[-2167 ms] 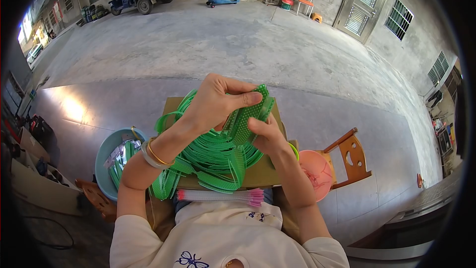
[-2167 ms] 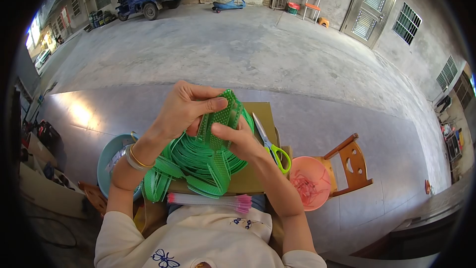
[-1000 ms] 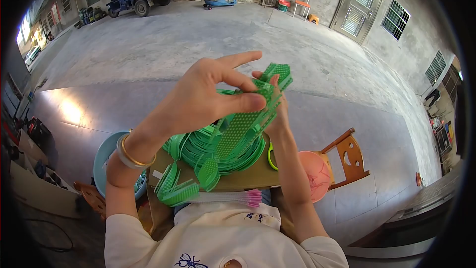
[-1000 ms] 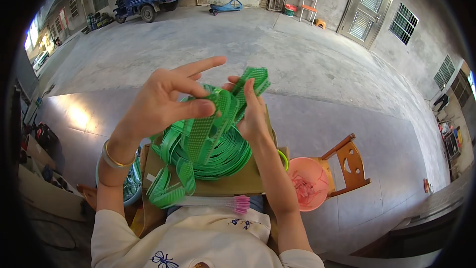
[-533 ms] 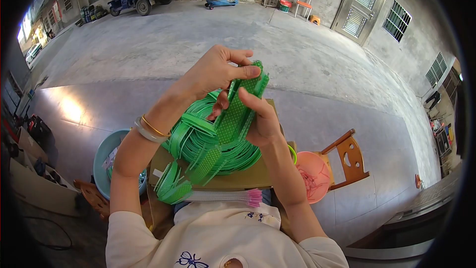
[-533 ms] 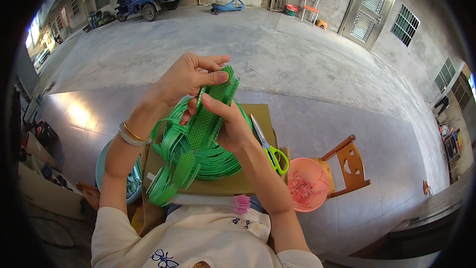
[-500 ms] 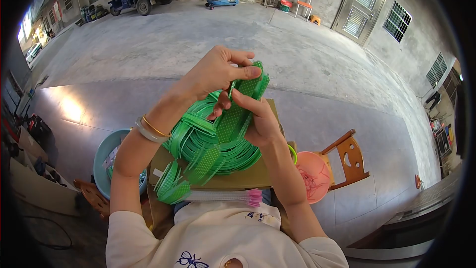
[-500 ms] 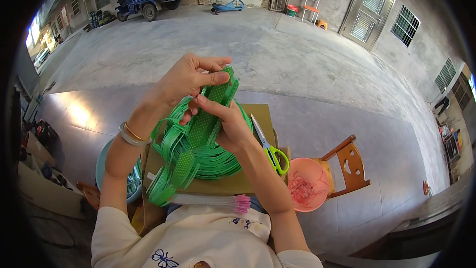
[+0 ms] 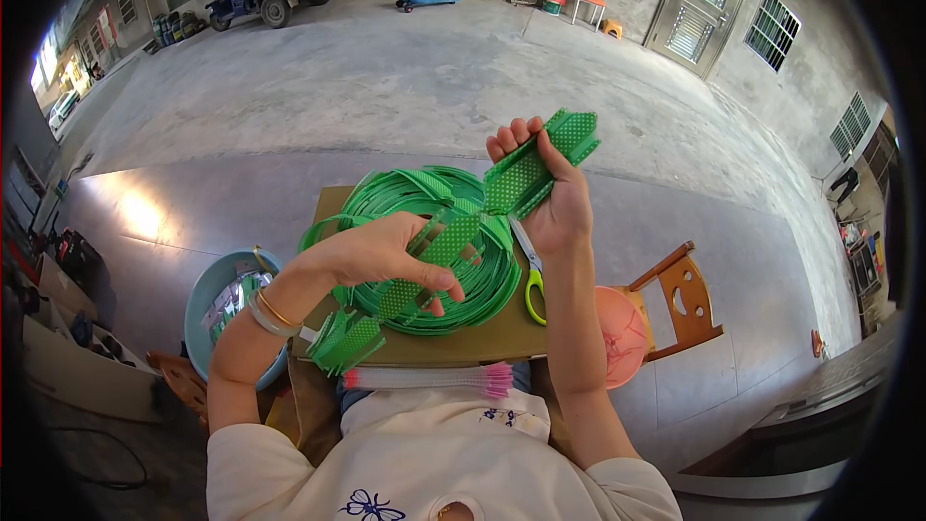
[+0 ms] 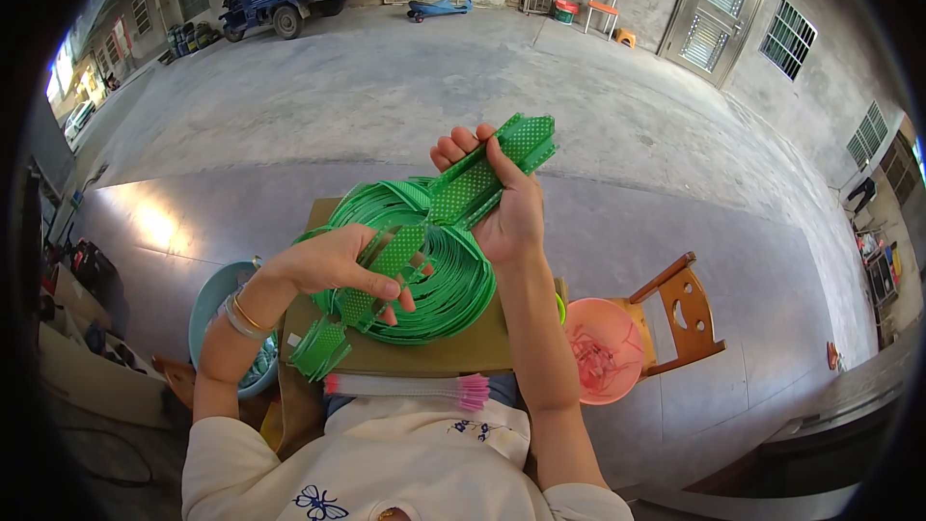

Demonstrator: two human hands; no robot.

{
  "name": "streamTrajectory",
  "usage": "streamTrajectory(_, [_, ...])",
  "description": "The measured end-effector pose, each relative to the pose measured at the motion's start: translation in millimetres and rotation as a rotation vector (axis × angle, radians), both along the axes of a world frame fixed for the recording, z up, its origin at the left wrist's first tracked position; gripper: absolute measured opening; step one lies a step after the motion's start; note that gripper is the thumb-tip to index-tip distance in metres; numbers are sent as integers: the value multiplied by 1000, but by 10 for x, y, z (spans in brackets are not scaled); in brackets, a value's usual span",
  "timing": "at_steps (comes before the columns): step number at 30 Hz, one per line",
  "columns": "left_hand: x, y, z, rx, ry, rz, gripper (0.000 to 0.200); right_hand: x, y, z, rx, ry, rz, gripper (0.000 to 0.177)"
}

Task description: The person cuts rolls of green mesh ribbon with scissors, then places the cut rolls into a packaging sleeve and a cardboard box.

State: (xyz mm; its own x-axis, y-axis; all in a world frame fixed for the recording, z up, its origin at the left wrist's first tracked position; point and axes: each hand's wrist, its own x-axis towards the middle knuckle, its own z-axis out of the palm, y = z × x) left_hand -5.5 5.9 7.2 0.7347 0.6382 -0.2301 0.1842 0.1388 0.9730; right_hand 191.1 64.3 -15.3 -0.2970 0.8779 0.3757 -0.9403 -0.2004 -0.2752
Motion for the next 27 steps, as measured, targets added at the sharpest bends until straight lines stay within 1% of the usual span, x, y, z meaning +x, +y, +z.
streamTrajectory(7, [-222, -76, -120, -117, -79, 42, 32, 129, 84, -113, 0, 39, 33, 19])
streamTrajectory(8, [-249, -80, -133, -132, -64, 50, 33, 147, 105, -131, 8, 46, 36, 19])
streamTrajectory(10, [-307, -98, -180, -165, -32, 68, 35, 193, 136, -152, -15, 57, 0, 20])
streamTrajectory(13, [-413, -112, -285, -124, 11, 9, 30, 293, 204, -201, -26, 72, -53, 23])
streamTrajectory(16, [-491, -152, -376, -116, -20, -5, 23, 378, 219, -211, -63, 82, -109, 23])
streamTrajectory(19, [-525, -226, -234, -175, -27, 43, 21, 452, 257, -246, -99, 54, -189, 24])
streamTrajectory(22, [-556, -318, -80, -141, -43, 132, 18, 503, 293, -276, -111, 43, -217, 24])
streamTrajectory(24, [-577, -323, -66, 2, -77, 183, 18, 522, 300, -296, -124, 39, -226, 24])
streamTrajectory(25, [-583, -325, -61, 72, -93, 207, 18, 520, 295, -313, -98, 50, -192, 24])
streamTrajectory(27, [-606, -325, -31, 121, -80, 217, 17, 520, 284, -353, -47, 69, -126, 24])
